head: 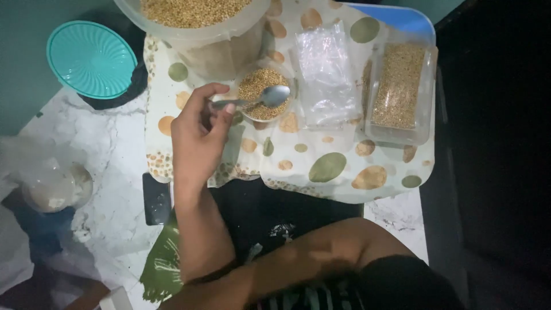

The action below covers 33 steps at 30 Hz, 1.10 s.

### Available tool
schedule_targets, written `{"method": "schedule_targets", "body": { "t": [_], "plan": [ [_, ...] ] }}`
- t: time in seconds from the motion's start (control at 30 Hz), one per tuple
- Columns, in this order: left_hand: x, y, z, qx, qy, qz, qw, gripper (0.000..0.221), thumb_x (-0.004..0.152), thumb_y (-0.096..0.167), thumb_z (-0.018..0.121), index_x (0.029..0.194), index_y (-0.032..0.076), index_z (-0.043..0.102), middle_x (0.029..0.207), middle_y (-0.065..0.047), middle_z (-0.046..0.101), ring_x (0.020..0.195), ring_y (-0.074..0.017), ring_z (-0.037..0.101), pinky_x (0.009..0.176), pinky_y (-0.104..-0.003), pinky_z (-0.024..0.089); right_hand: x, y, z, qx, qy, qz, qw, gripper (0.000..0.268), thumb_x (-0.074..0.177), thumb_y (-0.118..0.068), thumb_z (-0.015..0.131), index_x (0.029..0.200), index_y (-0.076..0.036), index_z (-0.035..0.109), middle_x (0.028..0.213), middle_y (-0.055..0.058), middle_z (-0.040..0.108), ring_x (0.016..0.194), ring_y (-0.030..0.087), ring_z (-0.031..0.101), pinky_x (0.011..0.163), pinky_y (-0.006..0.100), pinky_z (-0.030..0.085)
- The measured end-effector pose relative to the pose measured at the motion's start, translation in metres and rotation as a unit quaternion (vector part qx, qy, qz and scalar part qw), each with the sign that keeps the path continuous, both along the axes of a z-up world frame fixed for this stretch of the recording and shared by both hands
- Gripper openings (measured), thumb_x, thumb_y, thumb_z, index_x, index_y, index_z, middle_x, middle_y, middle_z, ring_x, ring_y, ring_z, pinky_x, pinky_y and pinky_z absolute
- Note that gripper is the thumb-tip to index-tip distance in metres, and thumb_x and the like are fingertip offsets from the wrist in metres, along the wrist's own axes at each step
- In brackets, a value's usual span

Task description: Scooping grains from a bowl into small plastic bags using a spoon for packaging.

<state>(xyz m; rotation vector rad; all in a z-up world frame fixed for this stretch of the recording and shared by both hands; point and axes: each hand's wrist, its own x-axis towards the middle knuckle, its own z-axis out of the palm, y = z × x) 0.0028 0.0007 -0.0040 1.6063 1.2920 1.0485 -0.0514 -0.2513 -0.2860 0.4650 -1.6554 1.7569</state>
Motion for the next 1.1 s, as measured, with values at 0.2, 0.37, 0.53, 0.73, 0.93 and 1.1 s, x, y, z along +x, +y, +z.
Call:
{"method": "schedule_targets", "body": {
  "t": [0.2, 0.37, 0.53, 0.73, 0.93, 1.1],
  "plan": [
    [0.021, 0.007, -0.01, -0.021, -0.051, -0.065, 0.996, 0.027, 0.102, 0.005, 0.063, 0.129, 0.002, 0.068, 0.074, -0.016, 0.064, 0.055, -0.0219, 0.055, 0.06, -0.035, 0.05, 0.026, -0.01, -0.021, -0.018, -0.009, 0.011, 1.0, 0.055, 0.094, -0.055, 0.051, 0.129, -0.014, 0.061, 0.136, 0.007, 0.061, 0.127, 0.028, 0.065, 0.122, 0.046, 0.047],
    [0.023, 0.007, -0.019, 0.06, -0.004, -0.073, 0.995, 0.027, 0.109, 0.023, 0.053, 0.121, 0.008, 0.072, 0.095, -0.008, 0.068, 0.088, -0.0172, 0.059, 0.079, -0.033, 0.048, 0.046, -0.024, -0.025, -0.046, -0.02, 0.005, 0.999, 0.052, 0.094, -0.052, 0.053, 0.128, -0.013, 0.062, 0.135, 0.007, 0.062, 0.126, 0.027, 0.065, 0.12, 0.045, 0.047],
    [0.02, 0.004, -0.008, 0.085, 0.004, -0.077, 0.993, 0.023, 0.109, 0.014, 0.056, 0.121, 0.012, 0.076, 0.071, -0.01, 0.064, 0.064, -0.018, 0.053, 0.066, -0.035, 0.046, 0.051, -0.025, -0.03, -0.06, -0.025, 0.013, 0.998, 0.049, 0.095, -0.048, 0.054, 0.126, -0.013, 0.063, 0.134, 0.008, 0.063, 0.125, 0.027, 0.066, 0.118, 0.044, 0.048],
    [0.027, 0.001, -0.002, 0.136, -0.023, -0.061, 0.989, 0.025, 0.111, 0.016, 0.054, 0.12, 0.01, 0.076, 0.067, -0.01, 0.061, 0.061, -0.0166, 0.042, 0.063, -0.035, 0.045, 0.057, -0.022, -0.032, -0.084, -0.035, 0.026, 0.996, 0.045, 0.095, -0.044, 0.055, 0.125, -0.012, 0.064, 0.132, 0.009, 0.065, 0.123, 0.027, 0.067, 0.116, 0.043, 0.049],
    [0.032, -0.001, 0.005, 0.157, -0.003, -0.076, 0.985, 0.023, 0.108, 0.011, 0.056, 0.117, 0.007, 0.077, 0.064, -0.011, 0.061, 0.058, -0.0222, 0.045, 0.063, -0.039, 0.046, 0.064, -0.018, -0.036, -0.105, -0.05, 0.035, 0.993, 0.041, 0.096, -0.041, 0.057, 0.123, -0.012, 0.066, 0.131, 0.009, 0.066, 0.122, 0.026, 0.068, 0.114, 0.042, 0.05],
    [0.029, 0.001, -0.001, 0.197, -0.013, -0.022, 0.98, 0.028, 0.113, 0.016, 0.051, 0.116, 0.005, 0.076, 0.066, -0.01, 0.06, 0.06, -0.0209, 0.046, 0.066, -0.038, 0.048, 0.064, -0.014, -0.039, -0.124, -0.059, 0.044, 0.99, 0.038, 0.096, -0.037, 0.058, 0.122, -0.011, 0.067, 0.129, 0.01, 0.067, 0.12, 0.026, 0.068, 0.112, 0.041, 0.05]
  ]
}}
